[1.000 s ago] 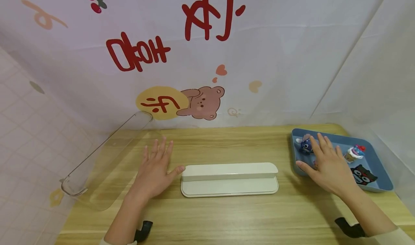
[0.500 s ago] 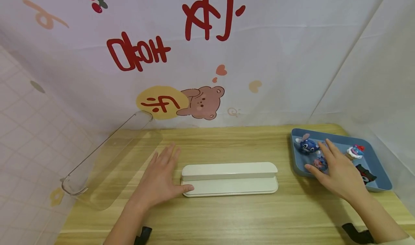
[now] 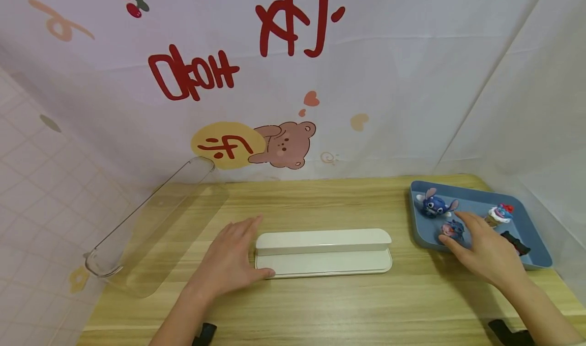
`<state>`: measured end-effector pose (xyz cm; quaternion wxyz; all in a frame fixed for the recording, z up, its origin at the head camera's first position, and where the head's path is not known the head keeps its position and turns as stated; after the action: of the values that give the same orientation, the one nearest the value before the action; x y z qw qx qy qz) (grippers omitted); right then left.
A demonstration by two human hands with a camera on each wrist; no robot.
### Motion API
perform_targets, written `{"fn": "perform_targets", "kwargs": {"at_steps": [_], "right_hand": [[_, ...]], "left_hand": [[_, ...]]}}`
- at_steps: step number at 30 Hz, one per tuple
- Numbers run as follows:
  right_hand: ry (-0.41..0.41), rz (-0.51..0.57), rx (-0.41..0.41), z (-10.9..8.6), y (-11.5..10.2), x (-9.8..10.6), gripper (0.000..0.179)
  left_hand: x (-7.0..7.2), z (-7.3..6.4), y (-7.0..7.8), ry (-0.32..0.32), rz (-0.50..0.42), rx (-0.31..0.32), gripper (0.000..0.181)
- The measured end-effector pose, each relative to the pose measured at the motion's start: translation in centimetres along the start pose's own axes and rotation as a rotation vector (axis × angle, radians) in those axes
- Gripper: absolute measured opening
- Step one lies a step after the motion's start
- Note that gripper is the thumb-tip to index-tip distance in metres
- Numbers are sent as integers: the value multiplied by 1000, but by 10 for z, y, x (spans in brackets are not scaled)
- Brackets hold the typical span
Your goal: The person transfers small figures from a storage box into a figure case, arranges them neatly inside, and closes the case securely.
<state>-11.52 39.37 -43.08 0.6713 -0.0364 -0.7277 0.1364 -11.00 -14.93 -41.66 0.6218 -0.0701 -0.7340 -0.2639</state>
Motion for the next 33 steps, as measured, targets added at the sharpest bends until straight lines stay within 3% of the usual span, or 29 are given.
{"fn": "perform_targets", "kwargs": {"at_steps": [18, 33], "right_hand": [[-35, 39, -61, -1, 8, -2, 69], [-21, 68, -17, 1, 8, -2, 61]], "left_hand": [[-9, 8, 8, -91, 7, 30, 107], [-13, 8, 12, -120, 5, 1, 98]]}}
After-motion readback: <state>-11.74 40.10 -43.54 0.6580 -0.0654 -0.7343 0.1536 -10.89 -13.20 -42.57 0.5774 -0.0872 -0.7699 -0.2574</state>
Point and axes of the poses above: each hand's wrist, its own z-axis towards the middle knuckle, its own x-axis out of the back of the hand, y = z × x, the point moved 2 cm from there along z, towards the middle knuckle, and after that the axes turned 14 degrees about -y, right-handed, at the moved point
